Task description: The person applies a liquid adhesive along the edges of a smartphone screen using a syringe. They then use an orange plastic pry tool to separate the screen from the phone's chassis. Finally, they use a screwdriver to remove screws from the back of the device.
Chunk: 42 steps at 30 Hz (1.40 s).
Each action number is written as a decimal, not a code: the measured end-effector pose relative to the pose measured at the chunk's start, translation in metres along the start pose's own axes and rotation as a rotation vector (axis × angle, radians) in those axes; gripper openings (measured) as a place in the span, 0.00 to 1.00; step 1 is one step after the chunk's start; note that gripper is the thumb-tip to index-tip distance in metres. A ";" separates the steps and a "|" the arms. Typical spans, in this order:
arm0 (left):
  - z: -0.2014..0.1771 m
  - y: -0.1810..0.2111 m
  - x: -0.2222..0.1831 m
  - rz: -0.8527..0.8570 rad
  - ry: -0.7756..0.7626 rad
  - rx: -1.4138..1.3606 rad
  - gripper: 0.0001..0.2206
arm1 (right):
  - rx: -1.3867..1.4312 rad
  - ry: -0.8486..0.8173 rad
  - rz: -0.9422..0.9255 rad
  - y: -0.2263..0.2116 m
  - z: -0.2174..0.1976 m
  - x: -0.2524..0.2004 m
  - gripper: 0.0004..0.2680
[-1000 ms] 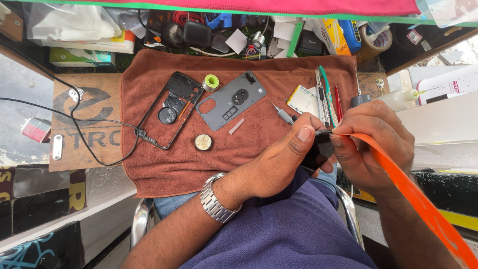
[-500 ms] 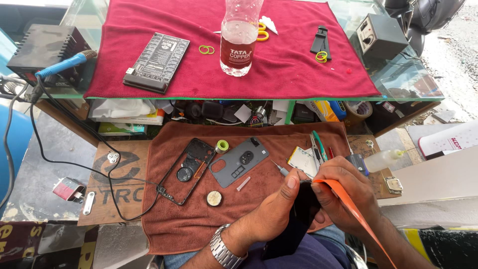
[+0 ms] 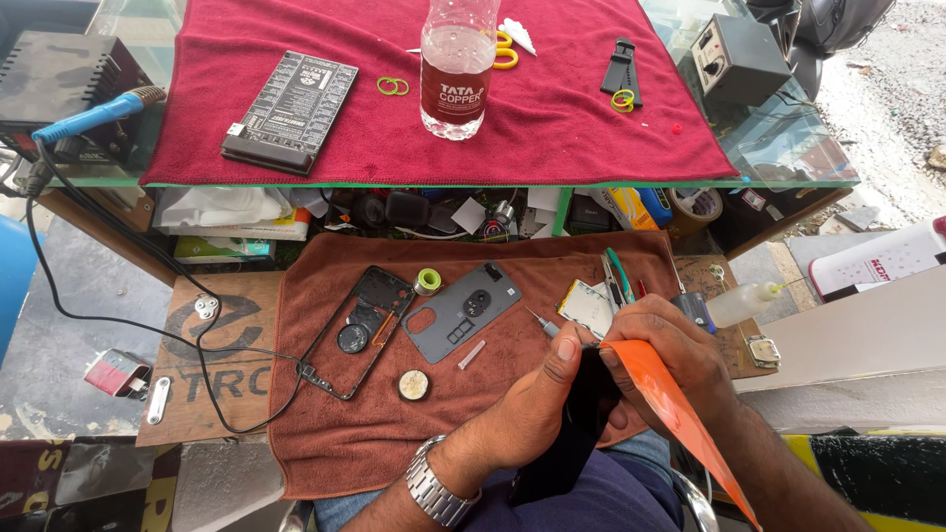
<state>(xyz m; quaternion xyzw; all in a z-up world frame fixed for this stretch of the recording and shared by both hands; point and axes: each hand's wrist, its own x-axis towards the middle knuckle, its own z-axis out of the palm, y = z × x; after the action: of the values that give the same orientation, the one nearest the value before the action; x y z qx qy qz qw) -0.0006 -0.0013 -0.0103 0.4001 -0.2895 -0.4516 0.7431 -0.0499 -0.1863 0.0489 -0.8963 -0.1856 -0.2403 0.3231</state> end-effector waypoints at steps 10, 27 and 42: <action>-0.002 0.001 0.001 -0.001 0.019 0.035 0.43 | 0.005 -0.044 0.019 0.004 0.000 0.002 0.08; -0.014 -0.004 0.008 0.248 0.062 -0.535 0.33 | 1.030 0.615 0.597 0.026 0.036 -0.049 0.05; -0.020 0.005 0.020 0.237 0.556 -0.635 0.15 | 0.908 0.248 0.999 0.023 0.064 -0.080 0.16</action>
<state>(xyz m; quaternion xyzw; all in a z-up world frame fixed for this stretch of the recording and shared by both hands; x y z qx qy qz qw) 0.0259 -0.0112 -0.0147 0.2222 0.0305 -0.3048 0.9256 -0.0836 -0.1738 -0.0496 -0.6160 0.2062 -0.0618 0.7577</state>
